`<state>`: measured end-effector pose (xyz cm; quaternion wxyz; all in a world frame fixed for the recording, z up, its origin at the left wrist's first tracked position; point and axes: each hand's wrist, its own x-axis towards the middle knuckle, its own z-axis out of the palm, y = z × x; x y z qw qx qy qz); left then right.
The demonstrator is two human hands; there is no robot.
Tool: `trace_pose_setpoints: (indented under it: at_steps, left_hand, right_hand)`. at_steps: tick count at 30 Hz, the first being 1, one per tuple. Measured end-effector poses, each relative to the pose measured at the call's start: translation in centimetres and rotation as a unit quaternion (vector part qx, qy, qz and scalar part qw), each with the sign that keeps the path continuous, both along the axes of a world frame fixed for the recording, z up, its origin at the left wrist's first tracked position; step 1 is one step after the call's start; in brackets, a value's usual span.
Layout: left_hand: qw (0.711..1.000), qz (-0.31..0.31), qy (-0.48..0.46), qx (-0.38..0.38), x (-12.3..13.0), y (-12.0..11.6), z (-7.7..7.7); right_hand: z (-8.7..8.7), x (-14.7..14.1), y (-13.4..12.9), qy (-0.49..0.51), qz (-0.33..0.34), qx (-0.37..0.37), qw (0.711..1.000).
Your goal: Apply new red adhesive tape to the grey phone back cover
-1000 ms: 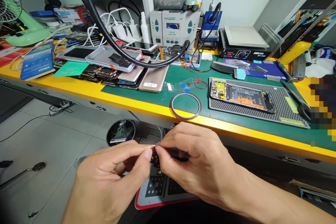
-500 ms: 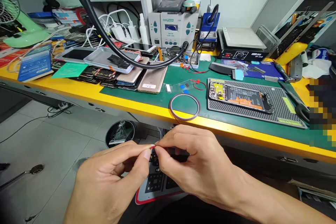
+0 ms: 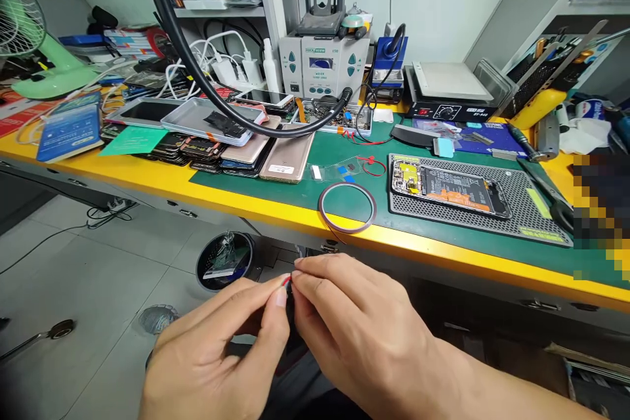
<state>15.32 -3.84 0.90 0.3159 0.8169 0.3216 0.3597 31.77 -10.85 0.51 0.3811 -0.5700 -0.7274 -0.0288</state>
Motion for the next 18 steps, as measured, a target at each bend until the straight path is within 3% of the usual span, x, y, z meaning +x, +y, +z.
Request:
trace_pose_setpoints:
  at_steps: [8,13,18]
  left_hand:
    - [1.0,-0.008,-0.002,0.009,-0.5,-0.4,-0.4]
    - [0.999,0.013,-0.007,-0.032,-0.7,-0.4,-0.3]
    - [0.998,0.034,-0.009,-0.051,-0.7,0.0,0.3]
  right_hand:
    - [-0.1,-0.6,0.5,-0.009,0.004,0.015,1.0]
    - [0.1,-1.2,1.5,0.035,-0.016,0.07,0.997]
    - [0.0,-1.3,1.7,0.098,-0.036,0.073,0.992]
